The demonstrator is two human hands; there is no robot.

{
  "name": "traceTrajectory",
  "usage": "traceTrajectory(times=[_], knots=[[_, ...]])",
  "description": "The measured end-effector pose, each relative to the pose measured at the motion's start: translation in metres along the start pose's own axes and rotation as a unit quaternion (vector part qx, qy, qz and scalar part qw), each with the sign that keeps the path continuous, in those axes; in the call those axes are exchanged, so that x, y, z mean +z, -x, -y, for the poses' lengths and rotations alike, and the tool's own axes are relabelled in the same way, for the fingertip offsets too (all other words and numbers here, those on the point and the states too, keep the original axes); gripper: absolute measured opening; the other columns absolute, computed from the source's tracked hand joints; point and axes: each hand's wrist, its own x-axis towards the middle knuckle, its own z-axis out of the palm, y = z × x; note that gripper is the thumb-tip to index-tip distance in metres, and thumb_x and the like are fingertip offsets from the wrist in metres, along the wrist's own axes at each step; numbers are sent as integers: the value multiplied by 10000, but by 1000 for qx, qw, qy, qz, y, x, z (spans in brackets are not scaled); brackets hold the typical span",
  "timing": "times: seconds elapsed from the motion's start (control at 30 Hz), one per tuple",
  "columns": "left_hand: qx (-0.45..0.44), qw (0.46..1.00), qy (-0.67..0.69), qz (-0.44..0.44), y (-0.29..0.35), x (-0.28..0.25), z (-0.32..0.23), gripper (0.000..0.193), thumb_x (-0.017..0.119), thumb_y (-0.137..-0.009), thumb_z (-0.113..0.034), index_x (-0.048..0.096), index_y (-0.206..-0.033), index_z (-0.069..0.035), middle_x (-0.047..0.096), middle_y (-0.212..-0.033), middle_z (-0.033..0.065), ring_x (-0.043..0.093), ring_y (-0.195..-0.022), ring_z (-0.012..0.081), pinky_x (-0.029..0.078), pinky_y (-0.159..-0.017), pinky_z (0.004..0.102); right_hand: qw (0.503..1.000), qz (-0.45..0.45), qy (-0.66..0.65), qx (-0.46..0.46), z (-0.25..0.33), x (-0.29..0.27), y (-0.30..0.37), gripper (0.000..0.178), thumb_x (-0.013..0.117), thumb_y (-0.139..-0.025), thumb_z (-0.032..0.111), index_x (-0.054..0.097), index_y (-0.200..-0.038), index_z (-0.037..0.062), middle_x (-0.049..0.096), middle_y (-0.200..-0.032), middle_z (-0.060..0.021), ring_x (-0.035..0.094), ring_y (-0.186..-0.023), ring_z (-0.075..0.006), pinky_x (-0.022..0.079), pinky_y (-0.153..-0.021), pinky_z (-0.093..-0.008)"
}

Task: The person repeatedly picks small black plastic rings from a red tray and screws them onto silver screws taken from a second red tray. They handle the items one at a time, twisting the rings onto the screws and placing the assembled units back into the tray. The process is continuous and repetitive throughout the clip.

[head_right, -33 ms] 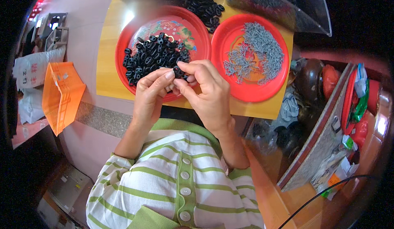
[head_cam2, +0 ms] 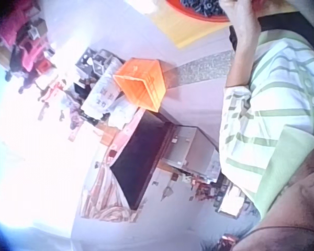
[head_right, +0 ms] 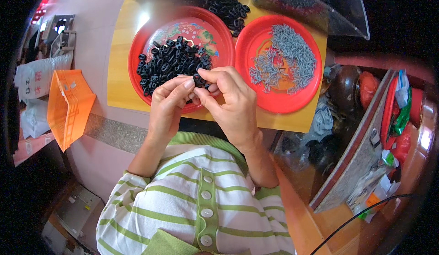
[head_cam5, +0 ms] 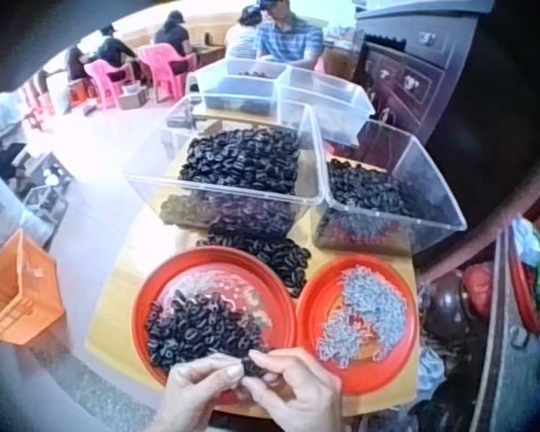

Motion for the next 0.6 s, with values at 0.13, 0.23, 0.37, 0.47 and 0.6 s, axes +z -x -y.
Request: traceTrajectory(times=[0.13, 0.23, 0.37, 0.47, 0.6], knots=[[35, 999, 21, 1, 1, 6, -3, 152, 606, -874, -59, 659, -992, 21, 635, -951, 66, 592, -794, 89, 485, -737, 228, 998, 24, -48, 17, -3, -6, -2, 280, 719, -722, -19, 638, -988, 2, 609, -873, -72, 600, -703, -117, 503, -626, -239], [139, 990, -34, -7, 1, 8, 0, 184, 606, -847, 26, 649, -1026, 27, 627, -983, 89, 602, -859, 120, 492, -794, 242, 995, 41, -88, 29, -4, -10, -2, 282, 725, -719, -15, 638, -988, 0, 609, -867, -60, 597, -708, -107, 497, -630, -230], [218, 967, -109, 77, -7, -10, 7, 265, 642, -785, 82, 647, -1043, 21, 620, -997, 126, 600, -921, 172, 502, -797, 259, 987, 71, -136, 49, -4, -15, -3, 274, 718, -729, -20, 637, -991, -4, 605, -879, -50, 590, -717, -98, 489, -641, -222], [233, 963, -96, 97, -9, -13, 10, 242, 657, -774, 81, 651, -1009, 25, 622, -983, 127, 600, -897, 172, 498, -764, 255, 982, 92, -155, 47, -7, -15, -3, 262, 702, -743, -31, 634, -994, -8, 602, -886, -52, 587, -728, -96, 483, -640, -226], [280, 948, -124, 88, -9, -15, 16, 211, 680, -753, 75, 651, -956, 22, 626, -958, 129, 596, -867, 169, 485, -727, 249, 979, 104, -170, 50, -9, -13, 1, 255, 688, -758, -31, 625, -1005, -11, 603, -892, -63, 586, -742, -102, 477, -632, -235]])
